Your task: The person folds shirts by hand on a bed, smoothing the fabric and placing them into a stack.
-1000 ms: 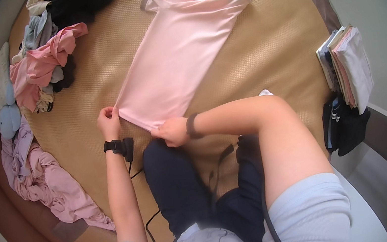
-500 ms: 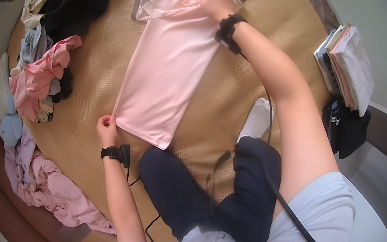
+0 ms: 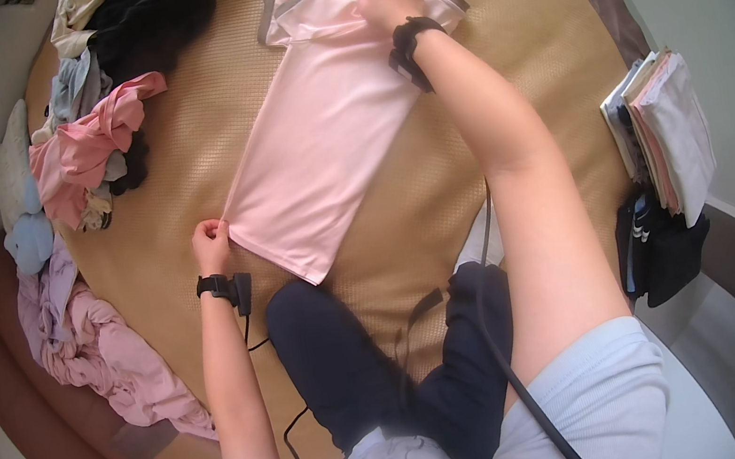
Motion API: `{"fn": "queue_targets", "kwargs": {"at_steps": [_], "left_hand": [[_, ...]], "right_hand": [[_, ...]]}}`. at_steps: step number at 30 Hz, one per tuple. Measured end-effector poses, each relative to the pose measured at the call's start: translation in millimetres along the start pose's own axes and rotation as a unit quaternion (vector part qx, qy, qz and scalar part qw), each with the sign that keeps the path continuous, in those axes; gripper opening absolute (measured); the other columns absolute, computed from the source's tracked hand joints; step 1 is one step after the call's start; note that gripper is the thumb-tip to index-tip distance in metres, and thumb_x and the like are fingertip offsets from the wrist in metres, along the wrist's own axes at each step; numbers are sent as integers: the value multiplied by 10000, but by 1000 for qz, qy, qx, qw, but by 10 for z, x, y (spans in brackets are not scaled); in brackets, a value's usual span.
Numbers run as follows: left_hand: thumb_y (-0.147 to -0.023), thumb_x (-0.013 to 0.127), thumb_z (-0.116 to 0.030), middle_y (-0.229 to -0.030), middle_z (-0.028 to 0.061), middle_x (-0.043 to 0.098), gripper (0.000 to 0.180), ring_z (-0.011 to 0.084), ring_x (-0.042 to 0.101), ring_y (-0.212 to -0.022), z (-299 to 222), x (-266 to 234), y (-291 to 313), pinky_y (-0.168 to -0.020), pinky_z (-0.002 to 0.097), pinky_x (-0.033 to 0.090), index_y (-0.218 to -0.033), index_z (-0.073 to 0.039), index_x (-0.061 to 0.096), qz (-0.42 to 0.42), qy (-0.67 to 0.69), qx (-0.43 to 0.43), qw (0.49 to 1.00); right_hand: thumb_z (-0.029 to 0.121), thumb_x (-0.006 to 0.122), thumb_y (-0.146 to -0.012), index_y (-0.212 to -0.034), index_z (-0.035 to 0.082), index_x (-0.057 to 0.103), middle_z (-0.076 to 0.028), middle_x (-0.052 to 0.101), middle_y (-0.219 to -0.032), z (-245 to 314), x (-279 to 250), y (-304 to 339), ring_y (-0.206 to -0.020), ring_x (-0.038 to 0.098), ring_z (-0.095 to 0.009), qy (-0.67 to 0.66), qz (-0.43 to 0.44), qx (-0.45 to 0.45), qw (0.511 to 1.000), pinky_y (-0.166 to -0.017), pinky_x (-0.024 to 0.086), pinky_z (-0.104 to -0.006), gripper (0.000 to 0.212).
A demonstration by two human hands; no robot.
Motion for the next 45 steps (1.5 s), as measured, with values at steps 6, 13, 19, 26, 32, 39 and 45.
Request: {"fn": "queue_targets", "kwargs": {"at_steps": [6,13,19,26,32,39,45], "left_hand": [[-716,646,-230,-807,121,595,329,213,563,-727,-452,-187,-12,-675,324,457,-911,18,558,40,-135,-3,990],[-745,583,-283,-1089,203,475,529,324,484,-1000,-1370,-391,-118,-837,404,401,-1186,-47,411,-47,-151,30,987],[-752,600,-268,-934,132,550,408,236,549,-811,-1765,-233,-289,-727,335,445,-1084,-48,508,-69,-152,133,977],[-758,607,-244,-938,130,550,361,236,553,-855,-2416,-17,-589,-753,314,445,-1053,-52,526,-76,-162,204,963],[-715,671,-217,-1186,113,478,598,225,478,-1069,-2929,352,-814,-842,333,422,-1250,-128,421,73,-24,311,947],[-779,631,-130,-1144,128,513,226,165,510,-1028,-3166,686,-894,-834,298,435,-973,-21,588,177,67,306,933],[-827,579,-103,-788,15,595,133,77,557,-744,-3209,707,-997,-689,201,443,-892,13,579,108,102,285,947]], "right_hand": [[332,532,-752,-944,67,621,-104,622,-963,-30,106,-64,-924,580,-251,5,-5,-11,1000,-803,437,-371,339],[295,595,-730,-889,31,616,-119,642,-815,9,142,-298,-776,618,-248,-191,21,41,981,-741,468,-330,310],[191,503,-777,-901,17,597,-148,633,-843,119,189,-411,-842,606,-261,-276,22,-5,961,-738,466,-344,234],[184,524,-828,-996,27,555,-119,608,-941,301,-107,-537,-879,579,-211,-330,232,-177,898,-780,454,-310,232],[218,523,-846,-970,58,562,-80,600,-922,313,-302,-481,-884,572,-181,-318,315,-245,860,-782,439,-294,207],[238,585,-815,-948,73,582,-74,595,-852,213,-290,-336,-820,592,-168,-363,335,-346,798,-698,459,-277,212],[231,606,-777,-978,28,576,-105,596,-864,-149,-256,-460,-802,593,-179,-300,283,-308,857,-712,472,-284,287]]}}
Point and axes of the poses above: each hand's wrist, its own y-axis away from the middle knuckle, its own x-axis out of the palm, z = x × y, the point moved 1 cm from there along -y, towards the middle knuckle
